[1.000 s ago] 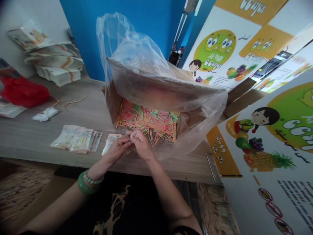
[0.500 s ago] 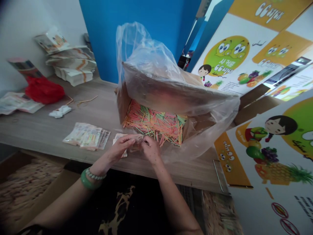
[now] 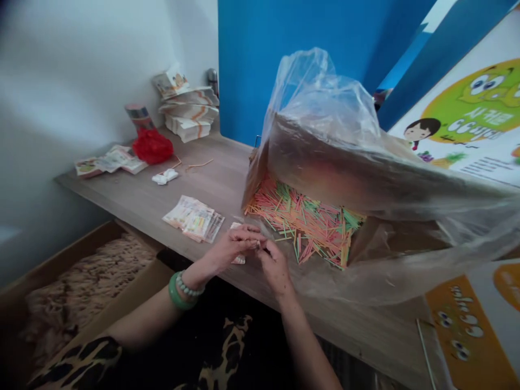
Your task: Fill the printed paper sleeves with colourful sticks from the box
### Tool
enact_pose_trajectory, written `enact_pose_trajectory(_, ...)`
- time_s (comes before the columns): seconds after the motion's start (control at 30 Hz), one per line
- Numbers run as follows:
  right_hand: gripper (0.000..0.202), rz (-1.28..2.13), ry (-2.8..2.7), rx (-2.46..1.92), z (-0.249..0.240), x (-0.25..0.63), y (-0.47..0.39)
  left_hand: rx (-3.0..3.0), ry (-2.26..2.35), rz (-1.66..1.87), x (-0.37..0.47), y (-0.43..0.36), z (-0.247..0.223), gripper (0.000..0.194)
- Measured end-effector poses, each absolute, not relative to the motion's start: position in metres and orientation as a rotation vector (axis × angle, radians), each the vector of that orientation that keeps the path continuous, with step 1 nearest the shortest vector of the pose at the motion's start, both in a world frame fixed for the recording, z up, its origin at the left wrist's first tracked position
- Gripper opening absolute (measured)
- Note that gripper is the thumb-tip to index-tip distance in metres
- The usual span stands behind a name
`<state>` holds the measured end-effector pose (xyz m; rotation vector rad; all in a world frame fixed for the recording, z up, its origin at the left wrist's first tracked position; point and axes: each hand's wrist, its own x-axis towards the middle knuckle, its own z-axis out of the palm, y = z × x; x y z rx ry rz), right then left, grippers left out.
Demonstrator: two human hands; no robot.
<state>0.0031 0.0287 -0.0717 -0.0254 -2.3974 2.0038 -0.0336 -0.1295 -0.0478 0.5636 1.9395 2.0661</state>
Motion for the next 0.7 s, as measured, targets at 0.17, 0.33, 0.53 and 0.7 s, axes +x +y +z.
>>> enact_pose_trajectory(0.17,0.02,2.019,-2.376,-0.003,-0.074,0.002,0.009,0.41,1.95,2.118,-0.036,-0.146,-0.051,0.027)
enact_pose_trajectory(0.33,0.023,1.668,-2.699,-0.021,-0.078,-0.007,-0.002,0.189,2.321,2.04,-0.056,-0.193,-0.049,0.027)
enact_pose_trajectory(0.53,0.044,0.75,-3.152,-0.313,-0.083,-0.017,-0.03,0.042,3.254,0.768,-0.091,-0.245,-0.071,0.028)
enact_pose_trajectory(0.7,0.04,0.927,-3.115,-0.405,-0.091,-0.023,-0.037,-0.043,3.424,0.521,-0.092,-0.25,-0.086,0.043)
